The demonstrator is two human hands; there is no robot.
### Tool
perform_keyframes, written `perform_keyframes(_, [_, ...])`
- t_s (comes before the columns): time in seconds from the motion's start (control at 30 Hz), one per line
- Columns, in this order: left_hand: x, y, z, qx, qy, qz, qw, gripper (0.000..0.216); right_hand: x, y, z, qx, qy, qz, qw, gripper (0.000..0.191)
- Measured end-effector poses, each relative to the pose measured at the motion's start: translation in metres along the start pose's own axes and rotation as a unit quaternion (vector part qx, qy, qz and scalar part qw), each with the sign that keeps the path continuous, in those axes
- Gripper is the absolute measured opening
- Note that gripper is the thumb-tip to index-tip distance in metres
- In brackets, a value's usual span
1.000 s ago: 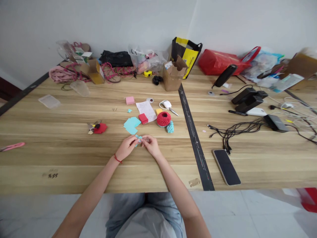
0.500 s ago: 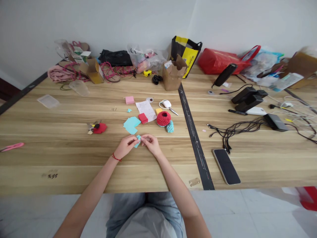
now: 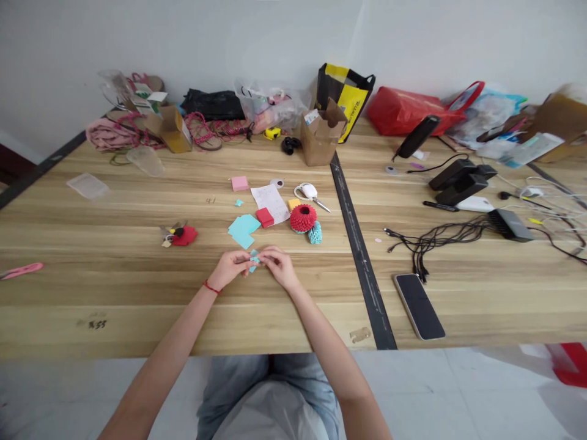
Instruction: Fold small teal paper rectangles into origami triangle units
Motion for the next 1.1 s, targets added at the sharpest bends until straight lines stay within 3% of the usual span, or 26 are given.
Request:
perform_keyframes(0.77, [-0.002, -0.006, 0.010, 0.083, -0.070, -0.053, 0.993, 0.020, -0.005, -0.013, -0.001, -0.043, -0.007, -0.033, 0.999, 0.019])
perform_keyframes(1.1, [-0.007, -0.014, 0.022, -0.014, -0.126, -0.087, 0.988, 0.029, -0.007, -0.020, -0.001, -0.008, -0.035, -0.080, 0.996, 0.028])
Point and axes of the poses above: each hand's wrist, its own x-axis towards the middle knuckle, its own z-axis out of the back of the hand, y = z × x, the point moved 10 cm from there along x, towards the middle knuckle, and after that the axes turned 12 degrees about z, right-handed, at the moved point
